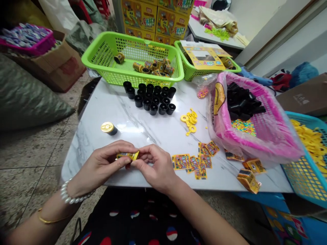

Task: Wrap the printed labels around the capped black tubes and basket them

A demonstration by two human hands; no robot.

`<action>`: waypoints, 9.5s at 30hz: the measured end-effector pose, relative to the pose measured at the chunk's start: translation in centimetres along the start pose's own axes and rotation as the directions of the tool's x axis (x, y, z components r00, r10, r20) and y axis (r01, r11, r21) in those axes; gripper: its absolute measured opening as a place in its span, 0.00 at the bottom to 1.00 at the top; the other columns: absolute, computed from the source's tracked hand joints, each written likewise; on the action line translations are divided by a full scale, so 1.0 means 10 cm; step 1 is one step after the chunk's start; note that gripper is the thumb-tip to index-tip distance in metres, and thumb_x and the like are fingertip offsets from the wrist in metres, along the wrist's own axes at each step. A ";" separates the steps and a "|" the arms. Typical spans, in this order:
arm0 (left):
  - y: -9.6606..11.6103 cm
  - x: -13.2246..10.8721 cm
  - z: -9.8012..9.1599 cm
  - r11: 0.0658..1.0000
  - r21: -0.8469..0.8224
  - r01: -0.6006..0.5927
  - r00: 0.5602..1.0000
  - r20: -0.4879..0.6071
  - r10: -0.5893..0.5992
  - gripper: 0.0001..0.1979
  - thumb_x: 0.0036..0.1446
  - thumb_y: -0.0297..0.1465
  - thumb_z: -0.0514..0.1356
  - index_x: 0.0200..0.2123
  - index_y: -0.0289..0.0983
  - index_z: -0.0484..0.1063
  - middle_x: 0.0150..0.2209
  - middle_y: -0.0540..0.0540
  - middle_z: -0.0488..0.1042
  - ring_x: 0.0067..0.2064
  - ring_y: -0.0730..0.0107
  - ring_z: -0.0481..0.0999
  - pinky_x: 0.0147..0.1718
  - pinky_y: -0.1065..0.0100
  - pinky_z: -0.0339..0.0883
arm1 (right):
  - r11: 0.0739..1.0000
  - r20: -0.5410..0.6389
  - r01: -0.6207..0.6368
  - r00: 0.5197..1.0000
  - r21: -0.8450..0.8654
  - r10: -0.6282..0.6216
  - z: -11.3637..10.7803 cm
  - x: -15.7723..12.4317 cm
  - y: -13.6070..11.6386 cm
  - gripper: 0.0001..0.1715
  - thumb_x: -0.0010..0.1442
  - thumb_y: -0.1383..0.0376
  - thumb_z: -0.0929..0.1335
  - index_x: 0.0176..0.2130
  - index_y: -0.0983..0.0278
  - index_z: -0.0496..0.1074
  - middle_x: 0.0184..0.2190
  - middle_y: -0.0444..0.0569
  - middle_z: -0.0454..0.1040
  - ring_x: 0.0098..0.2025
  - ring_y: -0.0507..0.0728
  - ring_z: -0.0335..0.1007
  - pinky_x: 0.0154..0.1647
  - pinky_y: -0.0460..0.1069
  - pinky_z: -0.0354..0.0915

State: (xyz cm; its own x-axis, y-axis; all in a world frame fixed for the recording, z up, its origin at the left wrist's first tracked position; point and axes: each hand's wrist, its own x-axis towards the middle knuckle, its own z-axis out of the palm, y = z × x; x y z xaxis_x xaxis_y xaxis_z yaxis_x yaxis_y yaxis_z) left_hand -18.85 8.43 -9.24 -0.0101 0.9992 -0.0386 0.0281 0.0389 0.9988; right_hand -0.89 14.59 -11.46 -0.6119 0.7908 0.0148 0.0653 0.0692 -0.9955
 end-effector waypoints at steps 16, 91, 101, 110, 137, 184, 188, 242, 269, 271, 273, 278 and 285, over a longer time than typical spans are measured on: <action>0.03 0.00 0.04 0.982 -0.138 0.126 0.984 -0.105 -0.141 0.15 0.54 0.32 0.68 0.44 0.35 0.74 0.33 0.48 0.76 0.32 0.71 0.73 0.36 0.69 0.69 | 0.993 -0.115 0.118 0.986 -0.031 -0.121 0.00 -0.01 0.08 0.15 0.55 0.68 0.73 0.44 0.63 0.72 0.40 0.50 0.79 0.40 0.56 0.79 0.47 0.53 0.77; 0.01 -0.35 -0.14 0.972 0.163 0.171 0.840 -0.540 -0.058 0.23 0.52 0.45 0.66 0.48 0.40 0.72 0.28 0.52 0.75 0.24 0.73 0.71 0.23 0.74 0.66 | 0.804 -0.180 0.298 0.879 -0.515 -0.441 -0.83 1.67 -1.12 0.30 0.60 0.53 0.71 0.54 0.68 0.66 0.40 0.47 0.74 0.37 0.53 0.76 0.41 0.53 0.72; -0.09 -0.43 0.02 0.898 0.410 0.159 0.958 -0.284 -0.040 0.18 0.55 0.46 0.63 0.43 0.42 0.75 0.28 0.50 0.77 0.26 0.67 0.75 0.28 0.69 0.70 | 0.416 0.190 0.212 0.977 -0.885 -0.094 -1.12 -0.26 -0.25 0.06 0.57 0.71 0.73 0.39 0.64 0.77 0.41 0.54 0.75 0.44 0.60 0.70 0.49 0.57 0.67; 0.03 0.11 0.53 0.936 0.345 0.064 0.997 -0.056 -0.047 0.15 0.55 0.43 0.65 0.41 0.39 0.75 0.29 0.49 0.78 0.27 0.68 0.75 0.27 0.70 0.68 | 0.507 0.283 0.336 0.942 -0.794 -0.180 -1.13 -0.05 -0.19 0.10 0.58 0.71 0.71 0.42 0.63 0.74 0.43 0.52 0.74 0.46 0.60 0.69 0.50 0.55 0.67; 0.14 -0.18 0.33 0.979 0.106 0.172 0.985 -0.030 -0.169 0.24 0.56 0.34 0.63 0.56 0.39 0.67 0.28 0.53 0.70 0.27 0.74 0.68 0.26 0.74 0.62 | 0.877 -0.078 0.194 0.965 -0.439 -0.252 -0.23 -0.32 -0.32 0.25 0.57 0.64 0.72 0.54 0.59 0.71 0.50 0.53 0.74 0.47 0.60 0.72 0.45 0.54 0.69; 0.08 -0.75 0.37 0.999 -0.046 -0.018 0.768 -0.640 -0.016 0.07 0.54 0.34 0.67 0.32 0.36 0.78 0.25 0.50 0.75 0.22 0.79 0.67 0.21 0.76 0.61 | 0.999 -0.072 -0.034 0.997 -0.026 0.032 0.38 -0.15 -0.31 0.14 0.55 0.58 0.72 0.24 0.66 0.75 0.18 0.41 0.69 0.22 0.49 0.60 0.24 0.45 0.57; 0.11 -0.75 0.36 0.988 0.131 -0.079 0.749 -0.646 0.146 0.04 0.52 0.31 0.68 0.28 0.36 0.80 0.31 0.46 0.77 0.34 0.69 0.76 0.33 0.72 0.70 | 0.993 -0.044 0.045 0.998 -0.106 -0.050 0.42 -0.19 -0.31 0.11 0.57 0.62 0.71 0.26 0.65 0.77 0.23 0.44 0.74 0.26 0.51 0.66 0.28 0.45 0.60; -0.18 -0.75 0.22 0.962 0.248 -0.117 0.723 -0.643 0.253 0.03 0.55 0.30 0.66 0.32 0.37 0.81 0.31 0.45 0.78 0.30 0.69 0.75 0.30 0.67 0.71 | 0.891 -0.060 0.242 0.957 -0.383 -0.285 0.63 -0.17 -0.04 0.17 0.63 0.60 0.68 0.24 0.63 0.68 0.21 0.43 0.67 0.25 0.53 0.63 0.28 0.48 0.60; 0.01 -0.80 -0.06 0.839 -0.544 0.026 0.827 -0.460 -0.324 0.16 0.47 0.39 0.72 0.29 0.35 0.73 0.12 0.55 0.67 0.13 0.83 0.58 0.12 0.83 0.47 | 0.880 0.043 0.228 0.972 -0.417 -0.231 0.57 0.28 -0.44 0.12 0.64 0.59 0.67 0.35 0.62 0.77 0.30 0.46 0.77 0.30 0.53 0.71 0.33 0.47 0.66; -0.01 -0.78 -0.06 0.834 -0.552 0.023 0.820 -0.467 -0.332 0.15 0.46 0.37 0.72 0.30 0.34 0.73 0.13 0.55 0.67 0.13 0.84 0.59 0.12 0.83 0.46 | 0.805 0.017 0.307 0.938 -0.508 -0.347 0.58 0.49 -0.50 0.12 0.63 0.60 0.68 0.43 0.63 0.77 0.42 0.52 0.78 0.40 0.56 0.74 0.43 0.49 0.68; -0.02 -0.76 -0.04 0.826 -0.563 0.030 0.821 -0.458 -0.342 0.16 0.44 0.35 0.73 0.32 0.33 0.75 0.16 0.54 0.70 0.14 0.85 0.60 0.11 0.84 0.47 | 0.694 0.087 0.355 0.916 -0.626 -0.391 0.61 0.71 -0.52 0.21 0.59 0.64 0.72 0.52 0.65 0.74 0.56 0.59 0.71 0.54 0.62 0.69 0.55 0.54 0.64; 0.04 -0.71 -0.04 0.813 -0.579 0.065 0.839 -0.409 -0.358 0.16 0.40 0.28 0.75 0.33 0.30 0.77 0.26 0.47 0.77 0.22 0.80 0.71 0.14 0.83 0.59 | 0.671 0.212 0.322 0.947 -0.668 -0.243 0.65 1.03 -0.44 0.14 0.57 0.72 0.70 0.44 0.68 0.77 0.45 0.60 0.78 0.49 0.64 0.74 0.54 0.58 0.66; 0.36 -0.16 -0.27 0.781 -0.617 0.098 0.895 -0.289 -0.341 0.04 0.55 0.24 0.65 0.33 0.27 0.78 0.42 0.37 0.80 0.27 0.76 0.78 0.07 0.84 0.52 | 0.930 -0.052 0.236 0.964 -0.281 -0.260 0.06 0.76 -0.64 0.19 0.64 0.62 0.66 0.53 0.67 0.72 0.44 0.54 0.80 0.40 0.56 0.78 0.44 0.53 0.73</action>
State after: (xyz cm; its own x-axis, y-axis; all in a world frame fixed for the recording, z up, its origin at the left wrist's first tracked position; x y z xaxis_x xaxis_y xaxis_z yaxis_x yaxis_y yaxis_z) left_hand -21.45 6.95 -5.48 -0.3076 0.8779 -0.3669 -0.5961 0.1228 0.7935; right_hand -6.43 19.76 -5.03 -0.5663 0.7759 0.2780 0.1384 0.4220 -0.8960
